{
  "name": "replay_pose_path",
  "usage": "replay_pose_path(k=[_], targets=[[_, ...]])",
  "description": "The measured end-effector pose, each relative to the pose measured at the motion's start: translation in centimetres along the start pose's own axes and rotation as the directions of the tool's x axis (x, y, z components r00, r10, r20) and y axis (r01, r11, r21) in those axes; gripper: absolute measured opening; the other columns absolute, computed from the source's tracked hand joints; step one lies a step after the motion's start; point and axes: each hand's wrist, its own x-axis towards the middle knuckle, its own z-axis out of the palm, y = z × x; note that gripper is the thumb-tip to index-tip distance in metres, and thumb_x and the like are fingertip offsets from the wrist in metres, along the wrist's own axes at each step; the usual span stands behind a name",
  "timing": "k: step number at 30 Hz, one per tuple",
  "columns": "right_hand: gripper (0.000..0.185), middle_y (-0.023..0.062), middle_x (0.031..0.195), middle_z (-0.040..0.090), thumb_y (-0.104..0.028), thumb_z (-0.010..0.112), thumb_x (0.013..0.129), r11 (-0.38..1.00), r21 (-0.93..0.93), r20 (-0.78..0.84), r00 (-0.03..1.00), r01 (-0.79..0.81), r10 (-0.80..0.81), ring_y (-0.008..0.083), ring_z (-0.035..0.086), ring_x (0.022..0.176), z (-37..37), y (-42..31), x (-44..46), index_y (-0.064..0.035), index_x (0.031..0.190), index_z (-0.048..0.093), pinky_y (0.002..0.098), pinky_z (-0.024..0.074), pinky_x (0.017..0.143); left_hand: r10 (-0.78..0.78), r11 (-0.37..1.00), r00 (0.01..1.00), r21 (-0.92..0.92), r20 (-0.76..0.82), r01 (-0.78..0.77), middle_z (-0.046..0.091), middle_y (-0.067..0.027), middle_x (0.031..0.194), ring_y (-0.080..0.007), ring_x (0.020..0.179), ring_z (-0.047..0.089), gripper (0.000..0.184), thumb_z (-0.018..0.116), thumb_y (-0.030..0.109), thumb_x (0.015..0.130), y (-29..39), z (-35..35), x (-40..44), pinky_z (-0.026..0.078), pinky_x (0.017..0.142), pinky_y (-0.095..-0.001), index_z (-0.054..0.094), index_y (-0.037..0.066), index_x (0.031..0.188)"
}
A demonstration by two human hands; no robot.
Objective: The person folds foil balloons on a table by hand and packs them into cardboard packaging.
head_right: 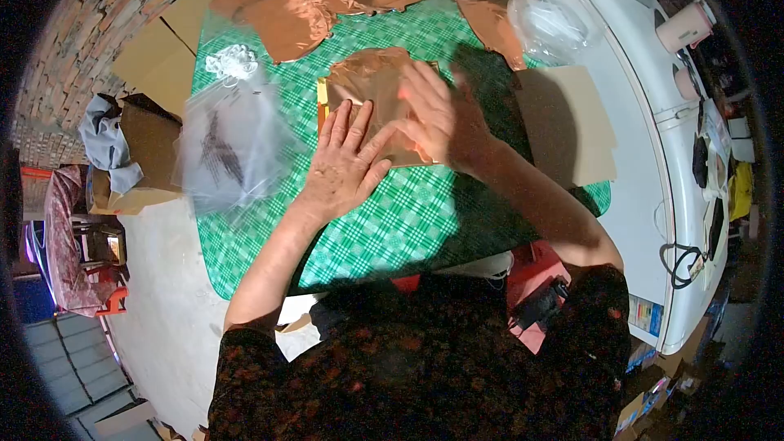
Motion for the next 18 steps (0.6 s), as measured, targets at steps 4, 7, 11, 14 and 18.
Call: replay_pose_path(k=[4, 7, 11, 14, 18], targets=[[0.058, 0.0062, 0.168, 0.037, -0.041, 0.031, 0.113, 0.836, 0.547, 0.231, 0.968, -0.048, -0.095, 0.0274, 0.024, 0.159, 1.3, -1.6, 5.4, -0.0096, 0.160, 0.042, 0.0507, 0.0087, 0.131, -0.004, 1.000, 0.997, -0.002, 0.081, 0.005, 0.033, -0.0221, 0.164, -0.0483, 0.157, 0.017, 0.055, 0.043, 0.050, 0.108, -0.1, 0.0, 0.1, 0.011, 0.129, -0.0599, 0.056, 0.014, 0.149], [0.059, 0.0049, 0.170, 0.033, -0.044, 0.023, 0.115, 0.696, 0.709, 0.318, 0.932, -0.113, -0.172, 0.0250, 0.020, 0.161, 2.9, -0.7, 7.9, -0.0119, 0.162, 0.039, 0.0508, 0.0072, 0.131, -0.017, 0.999, 0.994, -0.037, 0.111, 0.021, 0.032, -0.0221, 0.165, -0.0491, 0.157, 0.017, 0.056, 0.044, 0.049, 0.108, -0.1, -0.3, 0.1, 0.011, 0.129, -0.0599, 0.055, 0.014, 0.151], [0.058, 0.0032, 0.172, 0.030, -0.043, 0.026, 0.113, 0.904, 0.419, 0.170, 0.971, 0.084, -0.169, 0.0250, 0.018, 0.161, 6.5, 0.8, 8.0, -0.0159, 0.163, 0.037, 0.0523, 0.0091, 0.131, -0.001, 0.999, 1.000, -0.034, 0.015, 0.002, 0.028, -0.0219, 0.168, -0.0473, 0.158, 0.016, 0.058, 0.044, 0.050, 0.108, 0.0, 0.0, 0.1, 0.011, 0.129, -0.0589, 0.046, 0.021, 0.158], [0.060, 0.0028, 0.174, 0.026, -0.044, 0.036, 0.110, 0.968, 0.249, 0.197, 0.978, 0.011, -0.062, 0.0259, 0.019, 0.161, 7.1, 1.7, 8.8, -0.0177, 0.164, 0.034, 0.0571, 0.0108, 0.129, -0.008, 1.000, 1.000, -0.015, 0.014, 0.008, 0.027, -0.0219, 0.169, -0.0467, 0.158, 0.015, 0.059, 0.044, 0.051, 0.108, 0.1, -0.2, 0.1, 0.011, 0.130, -0.0579, 0.043, 0.024, 0.160], [0.057, 0.0074, 0.160, 0.044, -0.045, 0.045, 0.108, 0.997, -0.007, 0.001, 0.997, -0.080, 0.080, 0.0276, 0.035, 0.151, 8.4, 3.8, 9.1, -0.0138, 0.156, 0.044, 0.0573, 0.0220, 0.123, -0.015, 1.000, 0.999, 0.003, 0.029, 0.015, 0.027, -0.0213, 0.169, -0.0464, 0.158, 0.017, 0.058, 0.044, 0.050, 0.108, 0.3, -0.4, 0.1, 0.011, 0.130, -0.0571, 0.043, 0.024, 0.160]])
